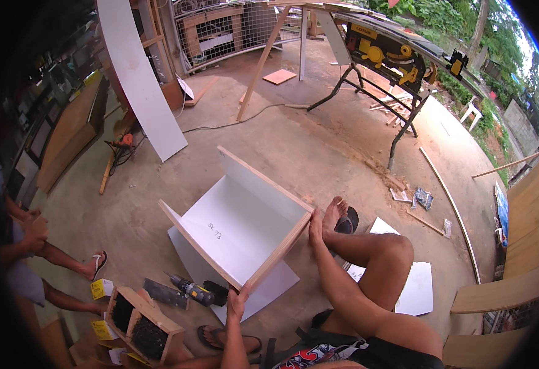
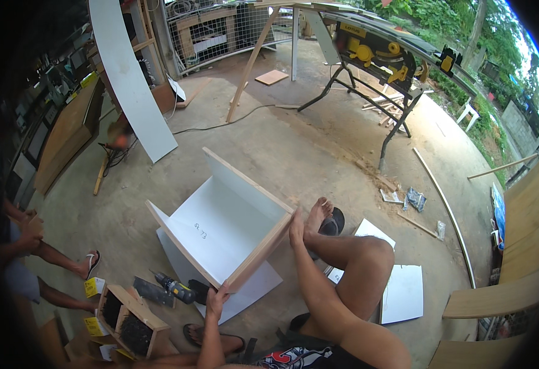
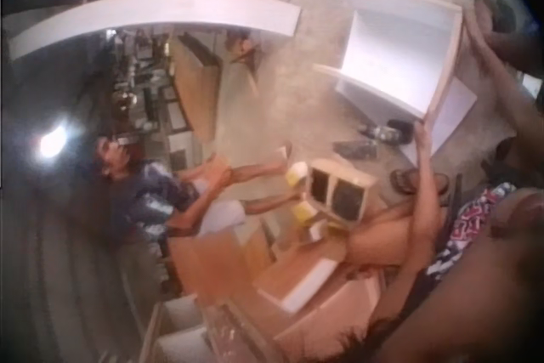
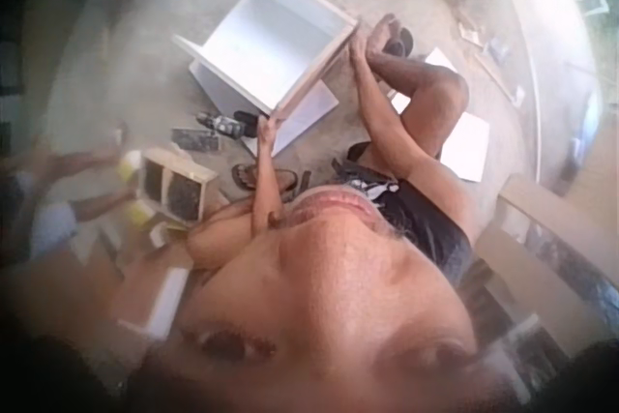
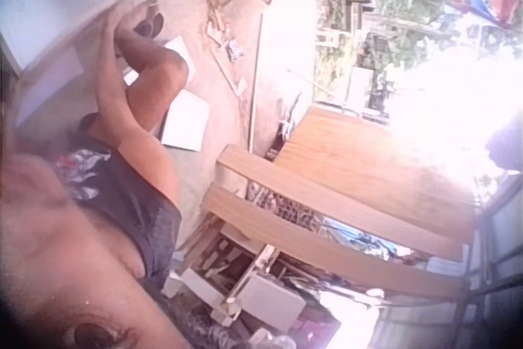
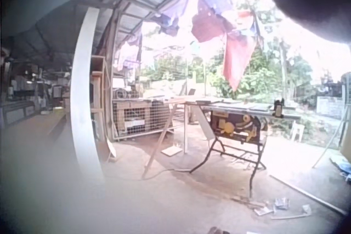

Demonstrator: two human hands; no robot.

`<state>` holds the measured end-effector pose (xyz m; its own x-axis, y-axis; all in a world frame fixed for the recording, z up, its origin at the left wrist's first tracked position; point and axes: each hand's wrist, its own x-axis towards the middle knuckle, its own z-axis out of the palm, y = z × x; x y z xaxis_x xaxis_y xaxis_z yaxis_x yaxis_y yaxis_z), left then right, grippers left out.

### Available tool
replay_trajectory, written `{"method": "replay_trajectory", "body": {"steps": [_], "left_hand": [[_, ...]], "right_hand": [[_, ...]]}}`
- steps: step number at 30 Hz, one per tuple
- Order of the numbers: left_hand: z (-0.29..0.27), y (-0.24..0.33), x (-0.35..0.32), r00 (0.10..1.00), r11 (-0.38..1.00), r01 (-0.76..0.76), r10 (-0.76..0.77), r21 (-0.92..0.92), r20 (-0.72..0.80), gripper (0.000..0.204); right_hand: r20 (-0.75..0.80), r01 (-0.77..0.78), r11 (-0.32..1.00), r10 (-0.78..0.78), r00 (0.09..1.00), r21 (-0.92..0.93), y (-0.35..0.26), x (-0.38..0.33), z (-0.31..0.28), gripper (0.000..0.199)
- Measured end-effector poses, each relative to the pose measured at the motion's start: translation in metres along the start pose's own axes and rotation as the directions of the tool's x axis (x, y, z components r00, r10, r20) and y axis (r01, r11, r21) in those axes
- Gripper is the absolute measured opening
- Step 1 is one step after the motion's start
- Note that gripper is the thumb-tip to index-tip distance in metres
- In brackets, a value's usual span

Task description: The person assembles a wooden box by aligning and screwing together wooden panels using a cordless drill. They handle screws and panels, occasionally adjusting the box orientation to access different sides.

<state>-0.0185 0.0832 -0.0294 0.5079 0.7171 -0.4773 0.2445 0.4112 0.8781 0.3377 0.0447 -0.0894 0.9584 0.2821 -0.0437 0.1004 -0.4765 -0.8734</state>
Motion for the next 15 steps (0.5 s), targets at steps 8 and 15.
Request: {"method": "replay_trajectory", "body": {"steps": [8,15], "left_hand": [[-0.008,-0.014,0.009,0.998,0.997,-0.060,0.060,0.050,-0.007,0.059],[-0.013,0.005,-0.006,0.998,0.954,-0.050,0.056,0.295,-0.012,0.072]], "right_hand": [[0.034,0.010,0.909,0.004,0.999,-0.417,-0.004,0.024,0.002,0.065],[0.004,-0.048,0.666,0.076,0.997,-0.744,0.002,0.036,-0.017,0.063]]}}
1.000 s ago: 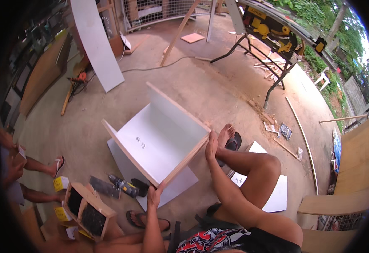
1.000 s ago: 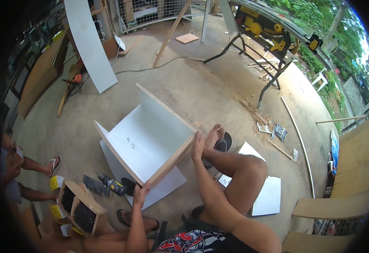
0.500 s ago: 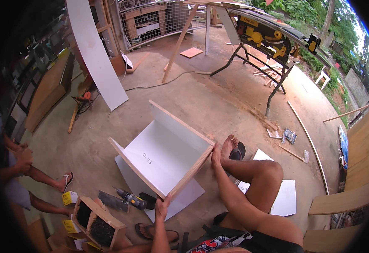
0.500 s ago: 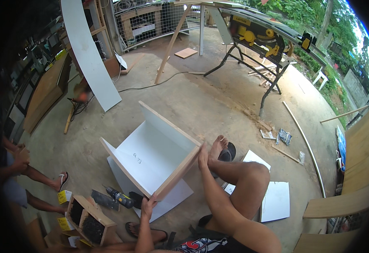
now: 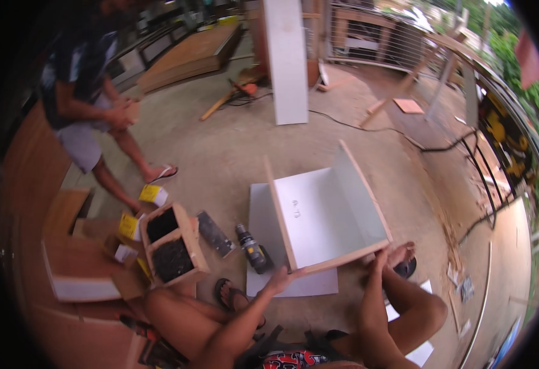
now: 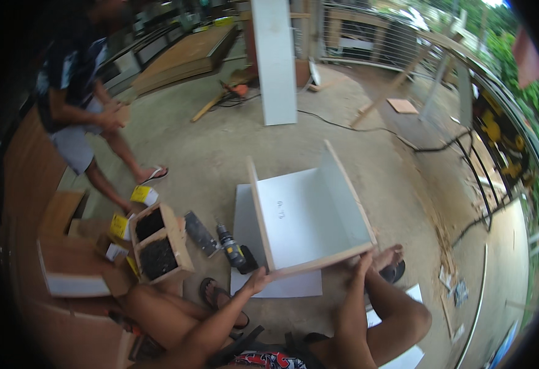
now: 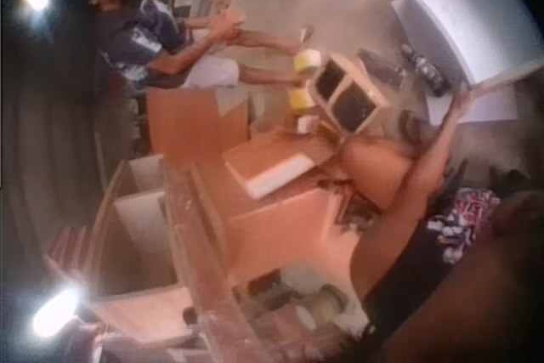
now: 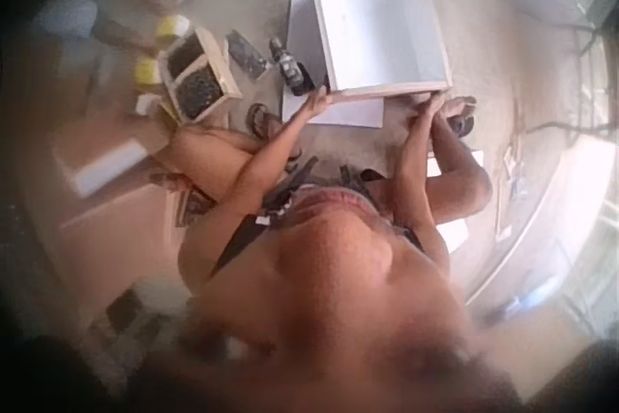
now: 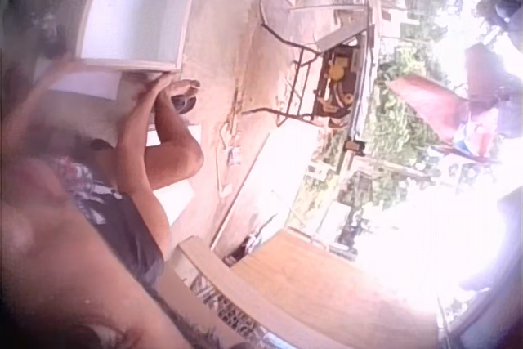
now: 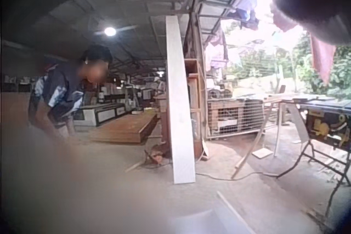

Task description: The person assembles a wooden box by aligning and screwing together wooden panels using a cordless drill. They handle screws and panels, occasionally adjusting the box orientation to access different sides.

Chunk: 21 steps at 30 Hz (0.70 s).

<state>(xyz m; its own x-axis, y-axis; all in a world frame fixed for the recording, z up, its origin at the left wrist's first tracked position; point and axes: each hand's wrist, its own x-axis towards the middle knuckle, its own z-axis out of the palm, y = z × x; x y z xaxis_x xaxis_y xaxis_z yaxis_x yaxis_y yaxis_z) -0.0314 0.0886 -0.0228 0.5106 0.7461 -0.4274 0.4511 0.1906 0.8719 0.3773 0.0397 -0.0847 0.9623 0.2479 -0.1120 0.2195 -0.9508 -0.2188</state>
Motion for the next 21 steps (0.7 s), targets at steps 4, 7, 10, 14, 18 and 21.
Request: {"method": "replay_trajectory", "body": {"steps": [4,7,10,14,18,21], "left_hand": [[0.002,-0.028,0.005,0.998,0.999,-0.039,0.038,-0.021,-0.049,0.082],[0.021,-0.055,0.030,0.990,0.988,-0.127,0.121,-0.085,-0.066,0.084],[0.029,-0.042,0.049,0.988,0.987,-0.153,0.152,-0.044,-0.028,0.083],[0.017,-0.036,0.017,0.989,0.984,-0.137,0.129,-0.116,-0.070,0.081],[0.007,0.001,0.009,1.000,0.998,-0.003,0.005,-0.065,0.031,0.077],[0.006,-0.009,0.005,0.999,0.996,-0.046,0.044,-0.074,-0.026,0.068]], "right_hand": [[-0.116,-0.016,1.000,0.018,0.993,0.017,-0.005,-0.002,0.008,0.062],[-0.431,0.070,0.976,0.027,0.902,0.208,0.019,0.044,0.054,0.065],[-0.709,0.202,0.904,0.140,0.691,0.376,0.024,0.087,0.071,0.068],[-0.392,0.198,0.729,0.105,0.914,0.655,-0.010,-0.007,0.033,0.059],[-0.452,0.297,0.576,0.143,0.881,0.761,-0.014,-0.014,0.025,0.060],[-0.437,0.312,0.499,0.154,0.886,0.808,-0.027,-0.027,0.020,0.060]]}}
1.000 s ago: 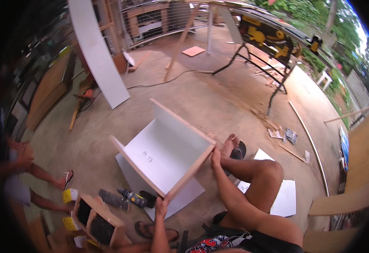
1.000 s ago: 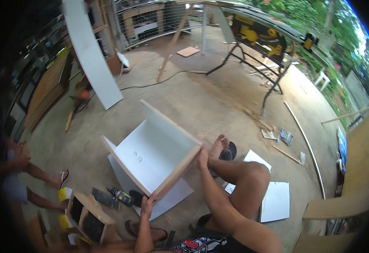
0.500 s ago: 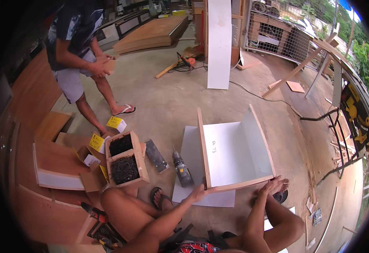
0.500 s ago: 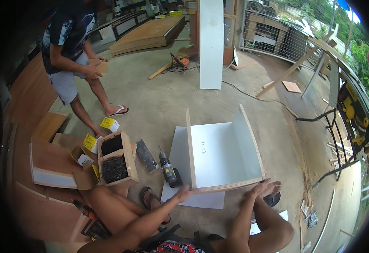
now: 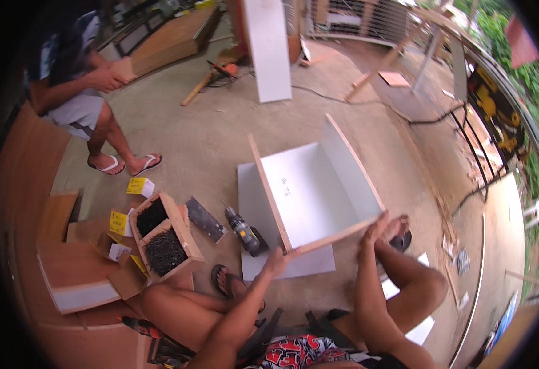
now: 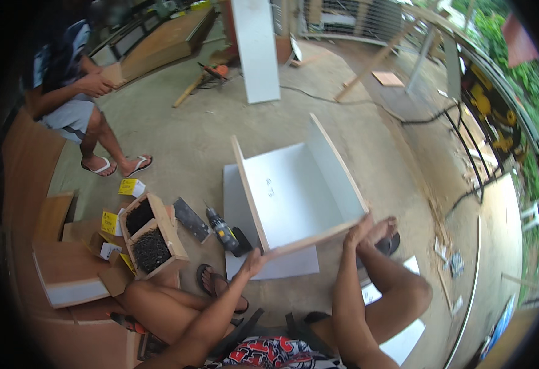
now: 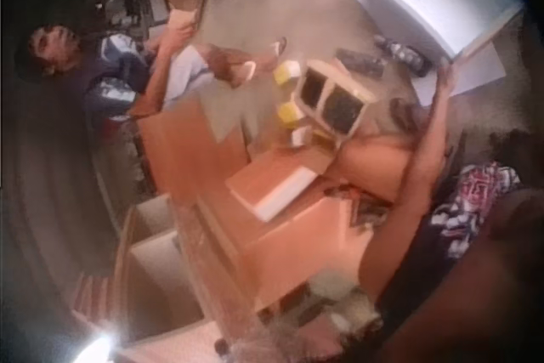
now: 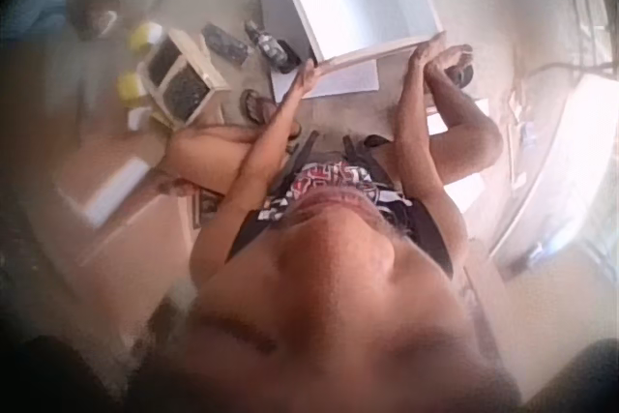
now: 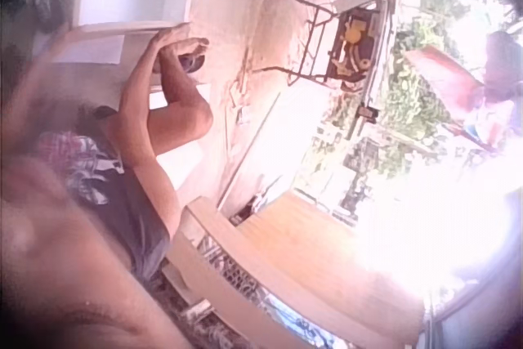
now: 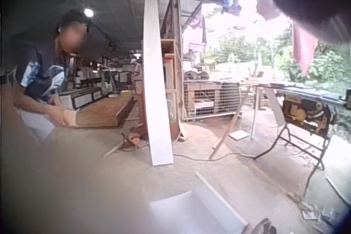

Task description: The person assembles a wooden box by aligning and screwing together wooden panels using a cordless drill. They handle screws and panels, occasionally adjusting the box orientation to access different sides.

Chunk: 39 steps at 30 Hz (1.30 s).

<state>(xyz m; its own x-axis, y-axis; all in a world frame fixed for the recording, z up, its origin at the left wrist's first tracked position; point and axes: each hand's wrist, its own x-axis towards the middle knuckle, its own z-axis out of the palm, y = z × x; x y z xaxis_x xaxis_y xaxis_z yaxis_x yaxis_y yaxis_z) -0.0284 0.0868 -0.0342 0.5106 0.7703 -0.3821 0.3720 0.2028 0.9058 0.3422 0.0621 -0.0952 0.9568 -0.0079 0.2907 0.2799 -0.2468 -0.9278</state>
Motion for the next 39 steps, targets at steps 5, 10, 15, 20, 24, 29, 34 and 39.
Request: {"method": "replay_trajectory", "body": {"steps": [5,10,15,20,24,29,34,39], "left_hand": [[0.003,-0.003,0.003,1.000,0.998,-0.022,0.021,-0.056,-0.021,0.076],[-0.002,-0.032,0.016,0.998,0.997,0.059,-0.060,-0.047,-0.011,0.071],[0.000,0.009,0.006,0.979,0.977,0.195,-0.189,-0.090,0.075,0.082],[-0.010,0.013,0.005,0.956,0.961,0.273,-0.266,-0.052,0.121,0.084],[-0.020,0.011,0.006,0.946,0.959,0.279,-0.264,-0.053,0.188,0.077],[-0.028,0.014,0.004,0.936,0.965,0.257,-0.234,-0.057,0.262,0.072],[-0.037,0.012,0.004,0.933,0.961,0.260,-0.274,0.092,0.233,0.072],[-0.032,0.004,0.013,0.986,0.916,0.110,-0.148,0.385,0.071,0.066]], "right_hand": [[-0.008,-0.039,0.991,0.040,0.999,0.130,-0.008,-0.003,-0.003,0.061],[0.024,-0.075,0.968,0.071,0.997,0.241,-0.009,-0.005,-0.004,0.062],[0.094,-0.127,0.934,0.101,0.990,0.333,0.001,-0.003,-0.007,0.063],[0.234,-0.225,0.882,0.136,0.963,0.414,0.006,-0.010,-0.002,0.065],[0.359,-0.303,0.844,0.142,0.922,0.443,0.018,-0.015,-0.002,0.066],[0.420,-0.346,0.835,0.155,0.894,0.428,0.017,-0.020,-0.004,0.068],[0.453,-0.407,0.787,0.184,0.872,0.464,0.010,-0.033,0.002,0.070],[0.489,-0.652,0.694,0.473,0.733,0.306,0.059,-0.047,0.006,0.065]]}}
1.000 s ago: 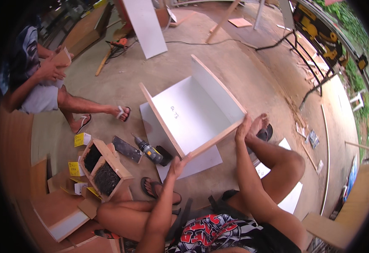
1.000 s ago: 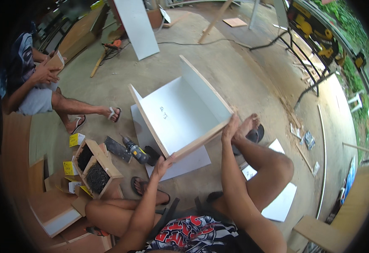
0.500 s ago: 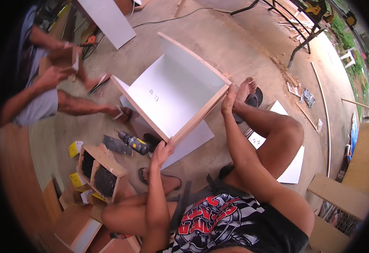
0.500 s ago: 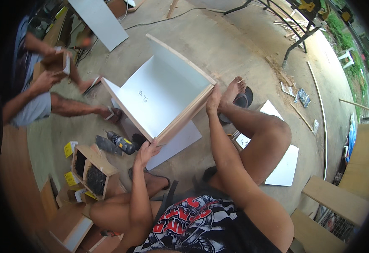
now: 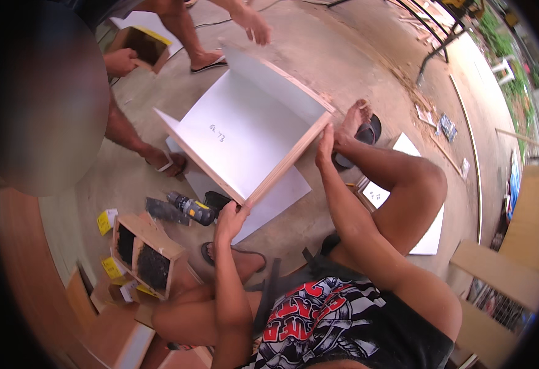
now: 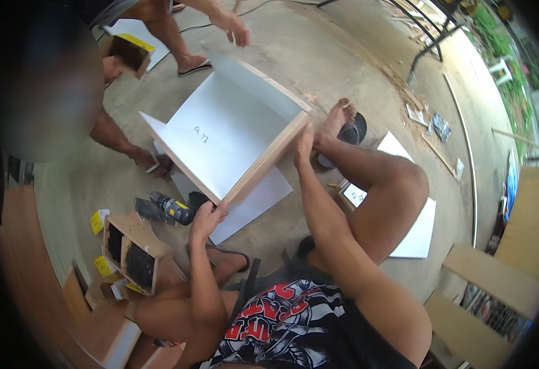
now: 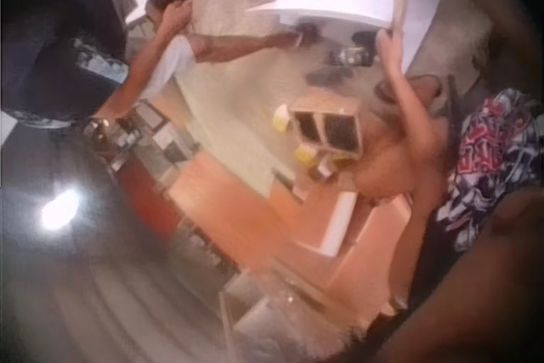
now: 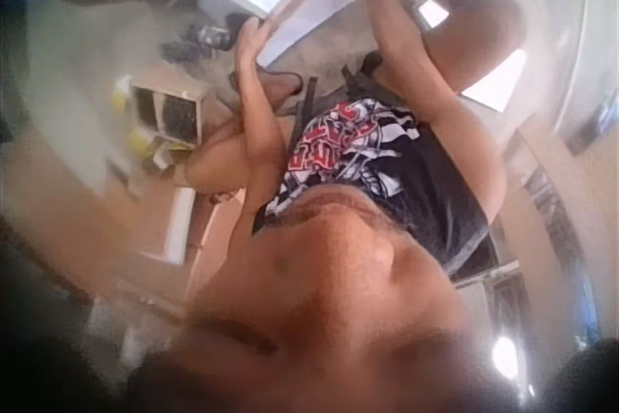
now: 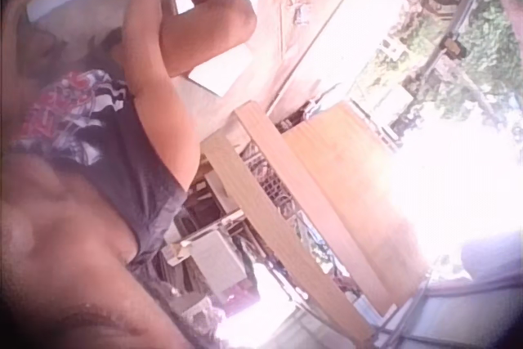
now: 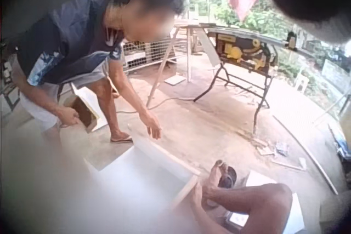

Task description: The person assembles a wooden box by aligning and screwing together wooden panels using a cordless drill. They handle screws and panels, occasionally adjusting the box orientation to access different sides.

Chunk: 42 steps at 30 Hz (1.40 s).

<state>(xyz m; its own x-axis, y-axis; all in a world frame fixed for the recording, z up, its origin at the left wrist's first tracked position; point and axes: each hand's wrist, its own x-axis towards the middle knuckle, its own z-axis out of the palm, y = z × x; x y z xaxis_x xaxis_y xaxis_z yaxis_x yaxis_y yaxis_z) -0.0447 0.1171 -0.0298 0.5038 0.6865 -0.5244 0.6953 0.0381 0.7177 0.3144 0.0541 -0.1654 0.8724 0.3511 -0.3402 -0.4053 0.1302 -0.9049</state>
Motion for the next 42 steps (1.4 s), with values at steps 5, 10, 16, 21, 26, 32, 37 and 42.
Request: {"method": "replay_trajectory", "body": {"steps": [5,10,16,21,26,32,37,42], "left_hand": [[-0.005,0.023,-0.005,0.995,0.997,0.069,-0.068,-0.018,0.070,0.061],[-0.020,0.048,-0.015,0.970,0.977,0.204,-0.210,0.057,0.124,0.059],[-0.025,0.097,-0.018,0.983,0.841,0.177,-0.177,0.511,-0.050,0.050],[0.004,0.127,-0.019,0.956,0.836,-0.093,0.226,0.541,-0.185,0.046],[0.041,0.125,-0.001,0.913,0.767,-0.304,0.404,0.565,-0.057,0.057],[0.063,0.106,0.011,0.899,0.601,-0.220,0.431,0.769,-0.080,0.036],[0.062,0.102,0.008,0.889,0.600,-0.204,0.444,0.774,-0.111,0.039],[0.063,0.092,0.014,0.873,0.588,-0.193,0.469,0.785,-0.137,0.034]], "right_hand": [[-0.086,-0.304,0.929,0.328,0.941,0.212,0.041,0.004,-0.015,0.056],[-0.012,-0.388,0.804,0.440,0.898,0.450,0.052,0.007,-0.002,0.053],[-0.089,-0.432,0.735,0.551,0.830,0.523,0.052,0.025,0.001,0.048],[-0.071,-0.373,0.732,0.497,0.865,0.571,0.056,0.020,-0.001,0.054],[-0.042,-0.264,0.745,0.364,0.930,0.613,0.049,0.015,0.007,0.055],[-0.002,-0.214,0.758,0.273,0.962,0.616,0.039,0.012,0.004,0.054],[0.028,-0.262,0.838,0.283,0.959,0.479,0.028,-0.018,-0.025,0.054],[-0.073,-0.283,0.926,0.310,0.948,0.251,0.015,-0.081,-0.112,0.053]]}}
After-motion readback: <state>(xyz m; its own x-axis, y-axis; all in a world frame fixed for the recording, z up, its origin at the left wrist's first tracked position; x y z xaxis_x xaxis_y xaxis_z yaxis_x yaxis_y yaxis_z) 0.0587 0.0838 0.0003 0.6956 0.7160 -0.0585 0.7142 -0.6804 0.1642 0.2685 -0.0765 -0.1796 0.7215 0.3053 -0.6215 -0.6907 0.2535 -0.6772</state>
